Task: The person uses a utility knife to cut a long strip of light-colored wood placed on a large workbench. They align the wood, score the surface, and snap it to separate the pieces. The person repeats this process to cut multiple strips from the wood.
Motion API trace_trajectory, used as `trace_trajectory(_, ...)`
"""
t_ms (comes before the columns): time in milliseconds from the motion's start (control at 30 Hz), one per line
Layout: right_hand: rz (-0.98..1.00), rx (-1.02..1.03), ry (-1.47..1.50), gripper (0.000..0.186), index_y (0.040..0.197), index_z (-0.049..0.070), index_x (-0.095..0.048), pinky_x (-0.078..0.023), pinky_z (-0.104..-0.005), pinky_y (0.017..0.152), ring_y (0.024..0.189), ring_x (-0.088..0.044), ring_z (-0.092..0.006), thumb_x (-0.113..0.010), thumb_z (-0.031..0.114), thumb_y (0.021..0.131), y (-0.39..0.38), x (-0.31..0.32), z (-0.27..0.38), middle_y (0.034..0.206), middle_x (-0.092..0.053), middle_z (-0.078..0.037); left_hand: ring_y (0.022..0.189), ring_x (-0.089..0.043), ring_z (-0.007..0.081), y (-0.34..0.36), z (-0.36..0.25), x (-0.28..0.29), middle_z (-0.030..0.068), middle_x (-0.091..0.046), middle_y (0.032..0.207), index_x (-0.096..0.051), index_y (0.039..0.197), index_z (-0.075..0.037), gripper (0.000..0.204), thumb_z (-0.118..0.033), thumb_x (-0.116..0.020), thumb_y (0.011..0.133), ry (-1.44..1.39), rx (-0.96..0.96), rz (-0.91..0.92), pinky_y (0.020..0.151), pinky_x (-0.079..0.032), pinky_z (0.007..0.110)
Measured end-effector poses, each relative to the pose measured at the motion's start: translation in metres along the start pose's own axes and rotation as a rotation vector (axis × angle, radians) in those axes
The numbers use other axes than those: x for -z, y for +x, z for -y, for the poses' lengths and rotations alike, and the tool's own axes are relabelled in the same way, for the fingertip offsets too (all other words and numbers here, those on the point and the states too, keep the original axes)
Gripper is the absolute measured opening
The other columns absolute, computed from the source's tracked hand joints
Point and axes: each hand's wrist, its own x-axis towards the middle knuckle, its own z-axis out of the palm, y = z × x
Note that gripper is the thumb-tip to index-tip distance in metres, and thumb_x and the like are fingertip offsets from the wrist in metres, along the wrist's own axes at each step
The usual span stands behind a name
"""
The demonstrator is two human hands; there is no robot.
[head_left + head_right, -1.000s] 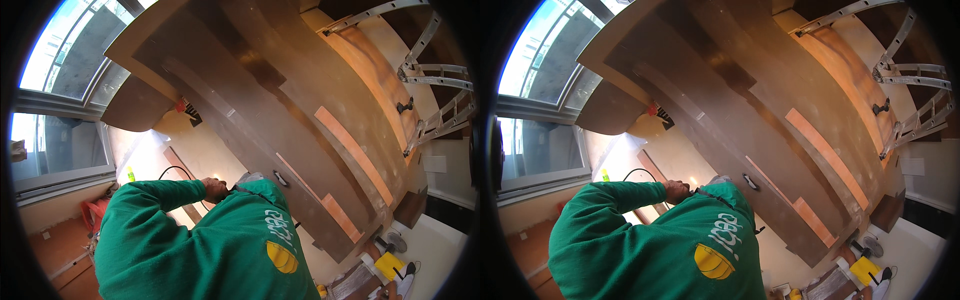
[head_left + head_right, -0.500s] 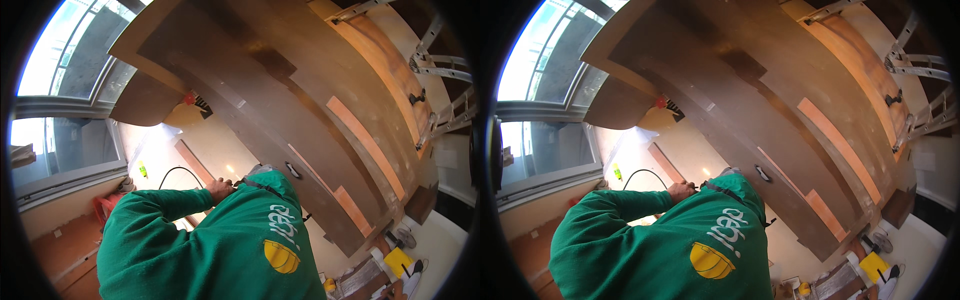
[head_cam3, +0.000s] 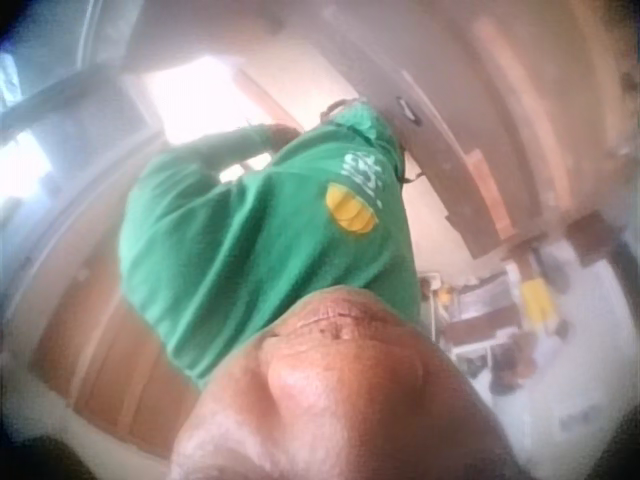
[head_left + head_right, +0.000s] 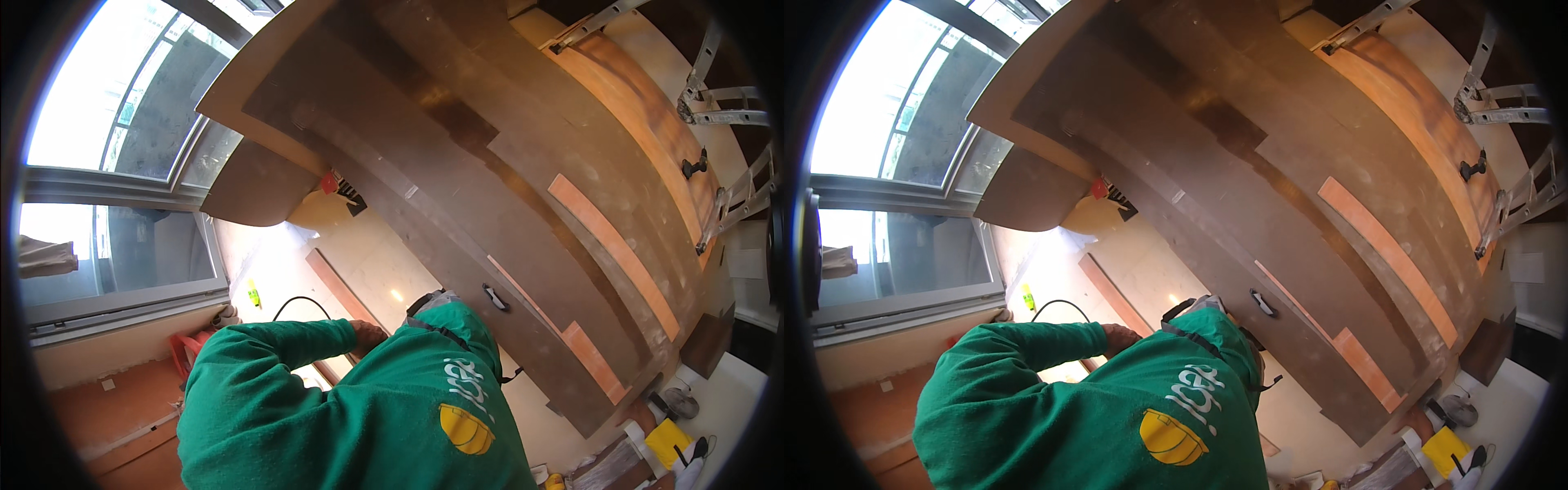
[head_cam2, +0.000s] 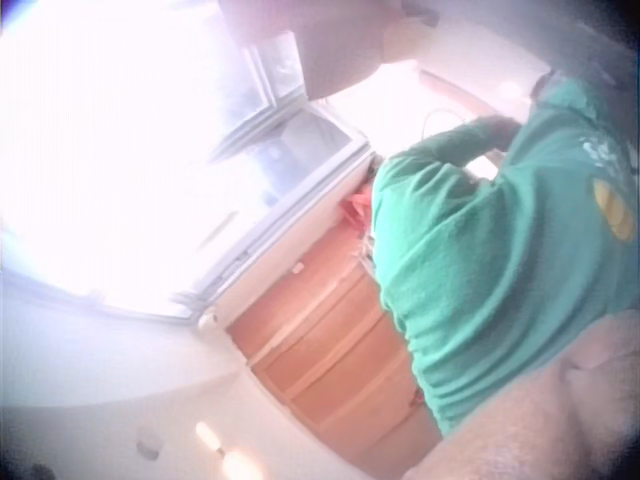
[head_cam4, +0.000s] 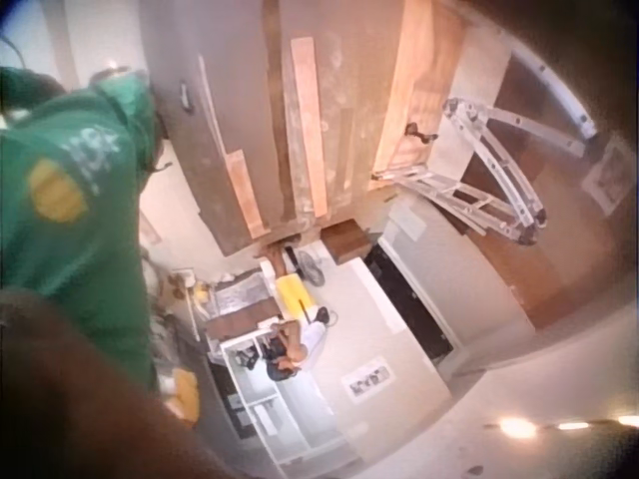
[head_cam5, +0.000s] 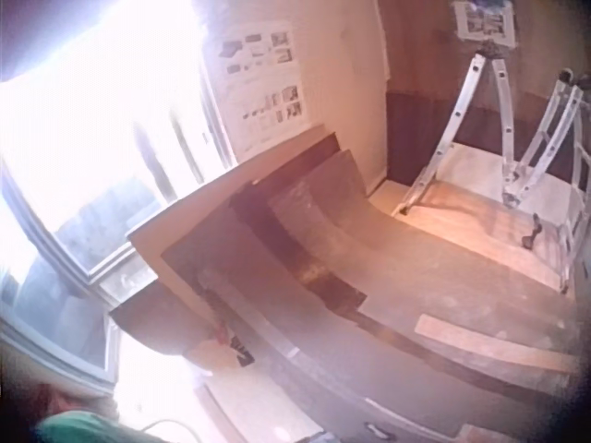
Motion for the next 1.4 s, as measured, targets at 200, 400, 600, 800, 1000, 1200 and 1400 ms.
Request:
trace_trajectory(200, 0.015, -0.011, 0.022, 0.036, 0.120, -0.001, -0.066, -0.054, -0.0377, 0.088, 0.098, -0.068, -0.0259, -0.063, 0.026, 0.096, -0.003, -0.008, -0.003, 0.110, -0.072, -0.014, 0.109, -0.067, 0.0422, -0.023, -0.035, 0.035, 0.0238, -0.071, 0.117, -0.064, 0.122, -0.003, 0.056, -0.030, -0.081, 0.076, -0.111, 0.121, 0.158, 0.097, -0.054, 0.049)
trace_trajectory(400, 0.040, -0.015, 0.038, 0.037, 0.122, -0.001, -0.066, -0.054, -0.0369, 0.088, 0.098, -0.068, -0.0248, -0.063, 0.026, 0.096, -0.008, -0.018, -0.007, 0.110, -0.072, -0.014, 0.112, -0.066, 0.0428, -0.042, -0.039, 0.040, 0.0252, -0.069, 0.120, -0.064, 0.122, -0.001, 0.050, -0.030, -0.077, 0.083, -0.271, 0.057, 0.168, 0.098, -0.054, 0.049)
trace_trajectory(600, 0.060, -0.030, 0.026, 0.038, 0.123, -0.001, -0.066, -0.054, -0.0360, 0.088, 0.098, -0.068, -0.0237, -0.063, 0.026, 0.096, -0.014, -0.021, -0.012, 0.111, -0.072, -0.013, 0.110, -0.068, 0.0409, -0.036, -0.054, 0.060, 0.0216, -0.072, 0.117, -0.068, 0.122, -0.005, 0.046, -0.035, -0.072, 0.086, -0.017, 0.154, 0.248, 0.097, -0.053, 0.049)
trace_trajectory(800, 0.069, -0.014, 0.004, 0.039, 0.125, -0.001, -0.066, -0.054, -0.0352, 0.087, 0.097, -0.068, -0.0225, -0.064, 0.026, 0.096, -0.013, -0.019, -0.017, 0.111, -0.072, -0.013, 0.106, -0.069, 0.0392, -0.028, -0.063, 0.061, 0.0208, -0.073, 0.110, -0.071, 0.112, -0.005, 0.043, -0.032, -0.077, 0.079, 0.151, 0.243, 0.274, 0.091, -0.056, 0.048)
trace_trajectory(1000, 0.121, 0.058, -0.017, 0.040, 0.126, -0.001, -0.066, -0.054, -0.0343, 0.087, 0.097, -0.068, -0.0214, -0.064, 0.026, 0.096, -0.010, -0.016, -0.023, 0.112, -0.072, -0.012, 0.095, -0.071, 0.0384, -0.044, -0.068, 0.031, 0.0189, -0.074, 0.098, -0.075, 0.100, -0.006, 0.033, -0.031, -0.076, 0.078, 0.128, 0.220, 0.130, 0.083, -0.056, 0.048)
trace_trajectory(1200, 0.365, 0.149, -0.006, 0.041, 0.128, -0.001, -0.066, -0.054, -0.0335, 0.087, 0.097, -0.069, -0.0203, -0.064, 0.025, 0.096, -0.024, -0.019, -0.037, 0.112, -0.073, -0.011, 0.095, -0.070, 0.0381, -0.055, -0.093, 0.011, 0.0168, -0.075, 0.100, -0.076, 0.101, -0.006, 0.029, -0.029, -0.065, 0.088, 0.120, 0.334, 0.102, 0.085, -0.056, 0.048)
trace_trajectory(1400, 0.394, 0.337, -0.051, 0.042, 0.129, -0.001, -0.066, -0.054, -0.0326, 0.087, 0.096, -0.069, -0.0192, -0.064, 0.025, 0.096, -0.035, 0.024, -0.033, 0.112, -0.073, -0.011, 0.096, -0.068, 0.0382, -0.040, -0.120, 0.011, 0.0161, -0.072, 0.089, -0.074, 0.102, -0.013, 0.029, -0.034, -0.065, 0.084, 0.233, 0.480, -0.400, 0.089, -0.054, 0.048)
